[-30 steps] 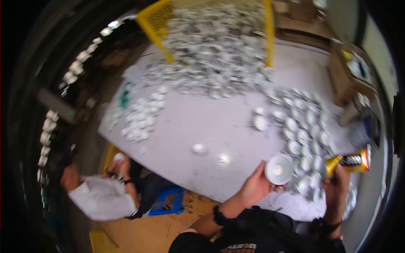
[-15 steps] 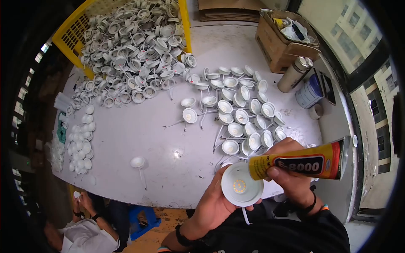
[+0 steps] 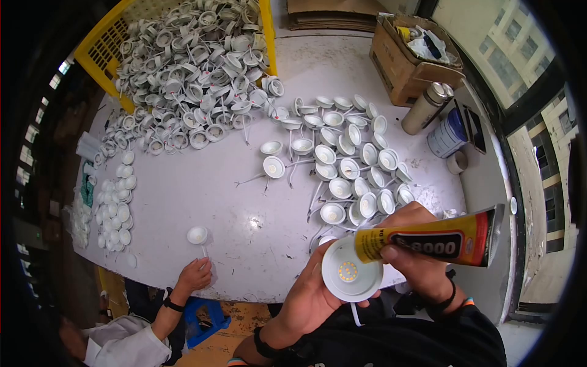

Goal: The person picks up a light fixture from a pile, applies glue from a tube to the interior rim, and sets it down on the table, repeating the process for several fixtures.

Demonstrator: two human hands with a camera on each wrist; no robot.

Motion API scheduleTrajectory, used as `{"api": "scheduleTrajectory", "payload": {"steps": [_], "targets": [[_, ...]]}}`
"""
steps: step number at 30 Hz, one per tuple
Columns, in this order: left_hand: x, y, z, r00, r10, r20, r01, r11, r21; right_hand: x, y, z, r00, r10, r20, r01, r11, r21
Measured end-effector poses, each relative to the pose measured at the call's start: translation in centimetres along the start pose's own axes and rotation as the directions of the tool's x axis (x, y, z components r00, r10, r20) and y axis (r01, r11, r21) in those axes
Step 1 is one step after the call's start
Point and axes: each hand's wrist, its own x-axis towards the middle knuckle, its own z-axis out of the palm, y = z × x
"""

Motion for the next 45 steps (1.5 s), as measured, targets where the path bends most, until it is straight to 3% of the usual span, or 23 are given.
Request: {"api": "scheduleTrajectory", "payload": {"steps": [19,21,28,30,37,38,39,42,45], "targets": [[0.2,0.1,0.0,1.000,-0.015,0.002,0.015,0.998,0.066,0.5,-0.3,-0.5,0.997,-0.054,0.056,0.058,0.995,-0.085],[0.1,-0.1,-0.2,1.000,0.004,-0.008,-0.004,0.999,0.050,0.7,-0.7,-1.0,0.983,-0.081,0.163,0.124,0.952,-0.278],[-0.1,0.4,-0.1,0.999,-0.024,-0.034,0.027,0.994,0.102,0.9,-2.1,-1.4,0.989,-0.096,0.111,0.117,0.972,-0.203],[-0.2,0.4,0.1,0.997,0.045,-0.059,-0.036,0.990,0.135,1.1,-3.1,-1.8,0.972,-0.097,0.213,0.166,0.928,-0.334],[-0.5,0.7,0.5,0.985,0.158,-0.075,-0.138,0.965,0.222,0.5,-3.8,-2.4,0.957,-0.088,0.276,0.191,0.909,-0.371],[-0.5,0.6,0.4,0.977,0.198,-0.079,-0.175,0.956,0.236,1.2,-3.4,-2.6,0.885,0.040,0.463,0.181,0.889,-0.422],[-0.6,0.6,0.4,0.968,0.238,-0.083,-0.211,0.945,0.250,0.9,-3.1,-2.6,0.887,0.039,0.459,0.178,0.890,-0.421],[-0.5,0.4,0.1,0.969,0.237,-0.070,-0.214,0.946,0.245,-0.1,-2.4,-2.5,0.946,-0.074,0.316,0.122,0.983,-0.137],[-0.8,0.0,-0.5,0.968,0.214,-0.128,-0.190,0.966,0.173,-0.2,-2.5,-2.1,0.917,-0.043,0.395,0.098,0.988,-0.119]]}}
